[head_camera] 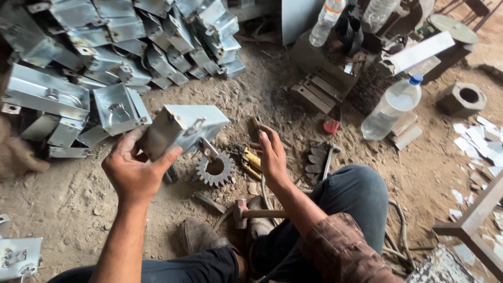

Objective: The person sits on the ground and uses a hammer to shape and secure metal box components. They then use a handheld welding tool to join the metal parts, creating sparks. The person handles multiple metal boxes, placing finished ones aside and picking up new ones to continue the process.

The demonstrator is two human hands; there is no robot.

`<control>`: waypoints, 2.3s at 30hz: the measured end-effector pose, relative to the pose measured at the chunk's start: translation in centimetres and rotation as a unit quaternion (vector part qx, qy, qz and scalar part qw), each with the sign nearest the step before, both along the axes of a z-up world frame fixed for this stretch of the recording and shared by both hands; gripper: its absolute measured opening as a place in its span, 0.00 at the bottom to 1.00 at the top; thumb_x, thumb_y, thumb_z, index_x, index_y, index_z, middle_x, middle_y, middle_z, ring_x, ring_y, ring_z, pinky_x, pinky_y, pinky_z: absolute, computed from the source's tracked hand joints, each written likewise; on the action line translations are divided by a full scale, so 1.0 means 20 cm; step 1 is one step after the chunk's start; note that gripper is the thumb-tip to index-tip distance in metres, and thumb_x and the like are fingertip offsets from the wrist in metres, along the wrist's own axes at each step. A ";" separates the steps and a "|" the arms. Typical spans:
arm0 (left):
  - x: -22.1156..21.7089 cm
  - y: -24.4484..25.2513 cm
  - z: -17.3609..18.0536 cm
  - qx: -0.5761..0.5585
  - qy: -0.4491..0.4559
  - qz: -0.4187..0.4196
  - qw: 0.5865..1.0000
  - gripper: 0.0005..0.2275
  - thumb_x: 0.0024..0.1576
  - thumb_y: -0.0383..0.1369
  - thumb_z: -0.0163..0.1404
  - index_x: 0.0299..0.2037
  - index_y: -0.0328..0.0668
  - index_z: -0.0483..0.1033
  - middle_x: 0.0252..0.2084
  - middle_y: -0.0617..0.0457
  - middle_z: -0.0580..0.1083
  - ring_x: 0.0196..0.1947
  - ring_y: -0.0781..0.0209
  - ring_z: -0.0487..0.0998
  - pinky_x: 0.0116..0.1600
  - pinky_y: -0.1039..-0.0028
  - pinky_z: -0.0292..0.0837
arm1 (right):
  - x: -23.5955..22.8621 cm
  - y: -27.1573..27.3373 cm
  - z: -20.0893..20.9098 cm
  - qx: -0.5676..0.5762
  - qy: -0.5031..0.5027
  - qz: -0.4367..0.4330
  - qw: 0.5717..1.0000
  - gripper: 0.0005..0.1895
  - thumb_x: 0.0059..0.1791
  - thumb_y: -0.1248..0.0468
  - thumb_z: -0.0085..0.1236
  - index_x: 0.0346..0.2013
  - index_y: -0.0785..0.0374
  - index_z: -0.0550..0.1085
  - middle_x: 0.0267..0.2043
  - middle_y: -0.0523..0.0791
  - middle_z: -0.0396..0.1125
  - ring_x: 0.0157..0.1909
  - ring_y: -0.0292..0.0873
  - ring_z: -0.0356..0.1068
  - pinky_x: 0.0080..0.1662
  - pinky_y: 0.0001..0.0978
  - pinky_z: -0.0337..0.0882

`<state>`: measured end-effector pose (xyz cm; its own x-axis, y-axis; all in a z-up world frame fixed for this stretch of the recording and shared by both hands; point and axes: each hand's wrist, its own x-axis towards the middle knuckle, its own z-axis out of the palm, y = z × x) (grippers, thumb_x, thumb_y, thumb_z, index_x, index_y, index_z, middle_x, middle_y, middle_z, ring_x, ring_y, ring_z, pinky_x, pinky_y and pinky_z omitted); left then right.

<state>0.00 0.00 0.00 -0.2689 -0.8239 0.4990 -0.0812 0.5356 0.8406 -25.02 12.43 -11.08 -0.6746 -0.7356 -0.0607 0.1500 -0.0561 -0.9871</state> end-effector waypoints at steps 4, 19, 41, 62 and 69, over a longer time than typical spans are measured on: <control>0.03 0.05 0.05 -0.064 -0.004 -0.019 0.998 0.23 0.50 0.28 0.70 0.54 0.25 0.76 0.47 0.41 0.80 0.47 0.58 0.84 0.58 0.70 0.83 | 0.00 0.03 0.01 0.060 -0.040 0.009 0.997 0.24 0.57 0.53 0.39 0.67 0.56 0.62 0.61 0.52 0.65 0.52 0.45 0.70 0.50 0.47 0.76; 0.16 0.12 0.06 0.070 0.096 -0.056 0.991 0.18 0.53 0.25 0.66 0.52 0.29 0.77 0.50 0.44 0.80 0.49 0.60 0.83 0.60 0.69 0.81 | 0.05 0.04 -0.03 -0.048 -0.035 0.166 0.984 0.37 0.62 0.43 0.29 0.59 0.74 0.72 0.58 0.58 0.70 0.52 0.49 0.71 0.56 0.45 0.69; -0.01 0.24 -0.06 0.068 -0.110 0.095 0.987 0.21 0.45 0.38 0.69 0.47 0.38 0.82 0.40 0.54 0.82 0.36 0.65 0.83 0.45 0.76 0.77 | 0.02 0.16 -0.18 -0.050 -0.124 0.240 0.961 0.46 0.53 0.32 0.34 0.66 0.71 0.66 0.66 0.57 0.64 0.65 0.55 0.62 0.64 0.51 0.60; -0.04 0.30 -0.03 0.052 0.089 -0.002 0.995 0.14 0.47 0.28 0.69 0.42 0.34 0.81 0.39 0.52 0.80 0.35 0.67 0.80 0.43 0.76 0.76 | -0.01 0.24 -0.18 -0.034 -0.069 0.170 0.983 0.48 0.52 0.33 0.35 0.72 0.68 0.58 0.74 0.56 0.57 0.71 0.58 0.58 0.66 0.55 0.59; -0.04 0.33 0.02 0.110 0.160 -0.101 0.976 0.11 0.50 0.21 0.64 0.42 0.32 0.80 0.40 0.50 0.81 0.38 0.63 0.81 0.49 0.74 0.78 | 0.05 0.27 -0.04 -0.061 -0.085 0.160 0.982 0.49 0.52 0.31 0.30 0.73 0.67 0.54 0.75 0.57 0.52 0.73 0.57 0.55 0.69 0.56 0.56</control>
